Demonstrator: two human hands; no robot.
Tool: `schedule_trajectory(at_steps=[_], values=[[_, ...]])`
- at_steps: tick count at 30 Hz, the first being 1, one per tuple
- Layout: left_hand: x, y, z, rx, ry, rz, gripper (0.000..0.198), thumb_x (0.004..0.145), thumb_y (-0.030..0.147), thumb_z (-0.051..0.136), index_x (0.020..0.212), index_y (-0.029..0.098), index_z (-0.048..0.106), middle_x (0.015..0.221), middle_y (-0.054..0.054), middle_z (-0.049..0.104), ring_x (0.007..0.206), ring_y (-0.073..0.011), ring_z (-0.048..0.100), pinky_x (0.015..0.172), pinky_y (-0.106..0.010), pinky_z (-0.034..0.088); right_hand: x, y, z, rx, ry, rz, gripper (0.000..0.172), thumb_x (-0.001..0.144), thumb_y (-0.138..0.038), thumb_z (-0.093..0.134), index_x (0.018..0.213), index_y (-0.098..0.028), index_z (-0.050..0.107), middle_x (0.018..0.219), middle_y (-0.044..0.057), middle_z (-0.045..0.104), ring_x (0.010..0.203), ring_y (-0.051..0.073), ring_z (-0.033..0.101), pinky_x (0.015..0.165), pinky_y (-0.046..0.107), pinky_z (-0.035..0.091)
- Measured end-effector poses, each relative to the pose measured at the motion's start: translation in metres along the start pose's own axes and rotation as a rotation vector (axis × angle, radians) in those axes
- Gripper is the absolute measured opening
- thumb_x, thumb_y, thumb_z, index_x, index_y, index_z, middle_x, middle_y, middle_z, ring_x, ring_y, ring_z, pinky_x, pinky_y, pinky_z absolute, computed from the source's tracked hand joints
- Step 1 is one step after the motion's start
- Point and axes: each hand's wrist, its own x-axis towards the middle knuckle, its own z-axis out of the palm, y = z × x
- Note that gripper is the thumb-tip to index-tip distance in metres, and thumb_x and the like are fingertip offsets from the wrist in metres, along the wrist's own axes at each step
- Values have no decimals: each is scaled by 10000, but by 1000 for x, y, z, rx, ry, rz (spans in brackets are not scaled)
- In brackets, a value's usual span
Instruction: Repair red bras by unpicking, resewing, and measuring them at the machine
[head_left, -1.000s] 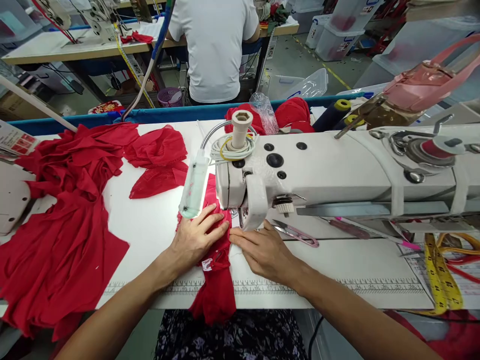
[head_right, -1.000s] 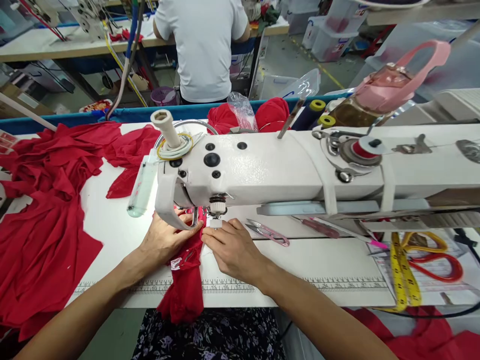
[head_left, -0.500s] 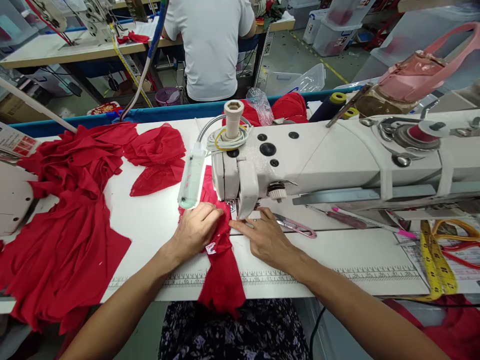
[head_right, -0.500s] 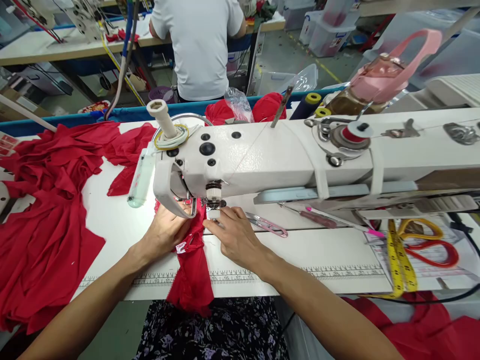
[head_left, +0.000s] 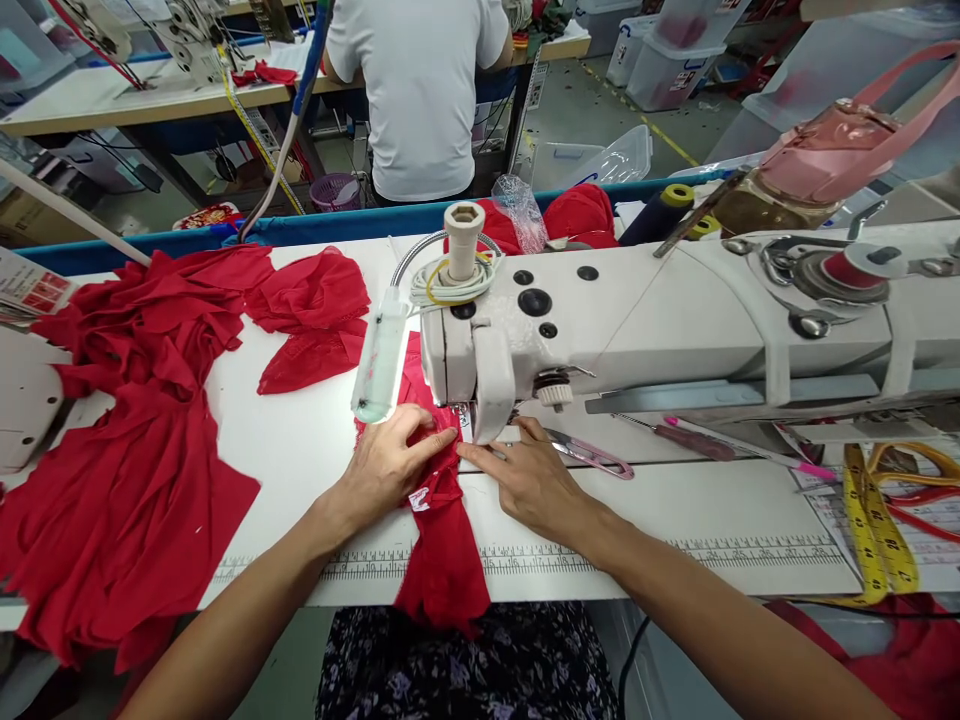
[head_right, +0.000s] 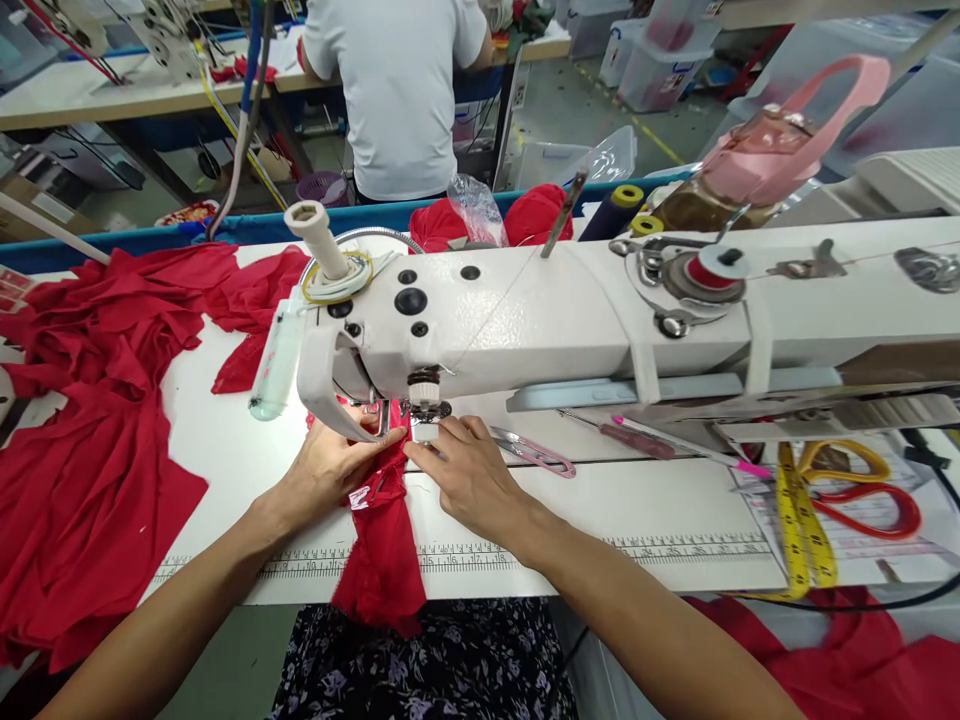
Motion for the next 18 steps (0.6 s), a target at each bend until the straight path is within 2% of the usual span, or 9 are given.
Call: schedule_trajectory(at_steps=[3, 9, 13, 18], values=[[-1, 0, 1, -99, -14, -5, 358, 979, 160, 495, 1323, 226, 572, 1084, -108, 633, 953, -212, 567, 704, -318, 414, 1, 0, -1, 1, -5, 3, 544, 692, 75, 486, 1146, -176, 649, 760, 30, 638, 795, 208, 518, 816, 366, 290], [-4, 3, 0, -62, -59, -36, 418, 977, 166, 511, 1383, 264, 527, 1048, -95, 629, 957, -220, 554, 725, -329, 415, 0, 0, -2, -9, -4, 7, 515, 697, 68, 492, 1113, -186, 657, 712, 21, 608, 808, 212, 523, 818, 358, 287], [-5, 4, 0, -35, -95, -35, 418, 974, 156, 508, 1375, 269, 539, 1053, -101, 605, 952, -220, 547, 684, -302, 396, 1, 0, -2, -7, 20, -6, 514, 667, 71, 499, 1083, -183, 664, 732, 26, 616, 829, 214, 519, 803, 349, 286], [-4, 5, 0, 46, -73, -30, 400, 974, 157, 504, 1359, 254, 547, 1001, -94, 590, 925, -216, 549, 649, -282, 400, 0, 1, 0, -34, 46, -8, 553, 644, 70, 496, 1106, -178, 672, 723, 33, 614, 822, 221, 510, 794, 350, 293]])
